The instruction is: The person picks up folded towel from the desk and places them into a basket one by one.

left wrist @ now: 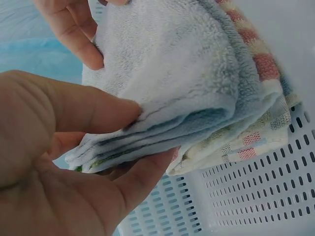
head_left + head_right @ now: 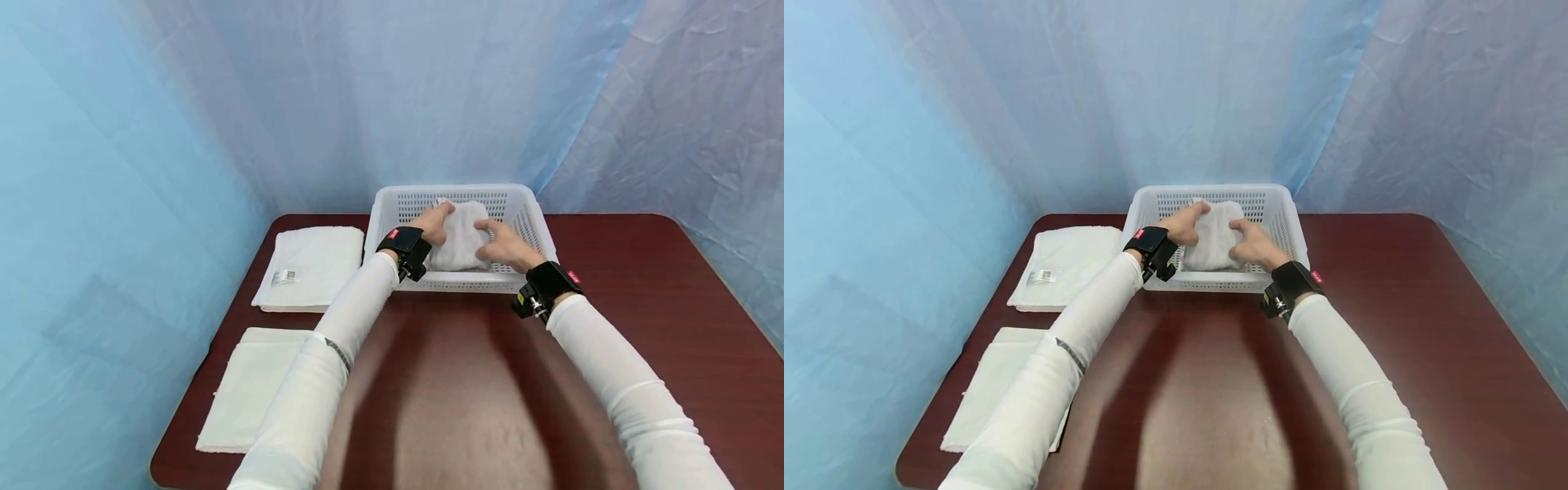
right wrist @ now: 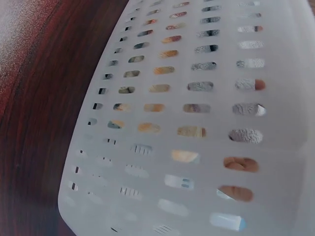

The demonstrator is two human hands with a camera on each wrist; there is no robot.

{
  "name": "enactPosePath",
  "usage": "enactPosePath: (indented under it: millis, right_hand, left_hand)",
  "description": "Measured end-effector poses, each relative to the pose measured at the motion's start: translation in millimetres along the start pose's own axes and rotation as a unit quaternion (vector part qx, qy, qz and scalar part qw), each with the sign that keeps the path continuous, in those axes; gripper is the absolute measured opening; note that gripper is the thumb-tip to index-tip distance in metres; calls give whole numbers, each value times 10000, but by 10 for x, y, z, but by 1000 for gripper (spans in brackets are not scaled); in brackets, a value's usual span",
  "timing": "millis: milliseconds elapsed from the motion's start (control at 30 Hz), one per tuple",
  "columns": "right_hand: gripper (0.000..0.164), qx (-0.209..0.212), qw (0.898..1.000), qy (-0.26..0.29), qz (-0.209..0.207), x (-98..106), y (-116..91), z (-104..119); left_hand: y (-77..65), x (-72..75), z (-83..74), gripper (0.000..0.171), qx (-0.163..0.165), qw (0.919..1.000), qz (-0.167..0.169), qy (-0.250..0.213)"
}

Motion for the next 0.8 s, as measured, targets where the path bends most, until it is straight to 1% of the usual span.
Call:
enactPosePath:
  millis: [133, 233, 500, 667, 800]
  right_hand:
    - [73, 0, 10000, 49, -25, -22, 43, -30]
    - [73, 28, 10000, 44, -66, -29, 65, -32]
    - [74, -2, 9998, 47, -175, -49, 109, -34]
    - [71, -80, 9998, -33, -188, -65, 127, -55]
    - [72, -79, 9998, 13, -203, -73, 139, -59]
  left_hand:
    - [44, -11, 10, 66, 89, 9997, 162, 151]
    - [53, -13, 16, 66, 138, 9994, 262, 156]
    - [-19, -13, -2, 70, 19, 9981, 612, 22]
    - [-20, -31, 18, 71, 37, 9974, 722, 50]
    - [-22, -43, 39, 70, 99, 9965, 829, 109]
Point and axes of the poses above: each hand's wrist, its own y-axis towards the middle knuckle, its own x-axis out of the back of the hand, z = x × y, the point moved 4 cm from there along y, towards the middle knuckle, and after that the axes turned 15 degrees about z, right-handed, at the moved point
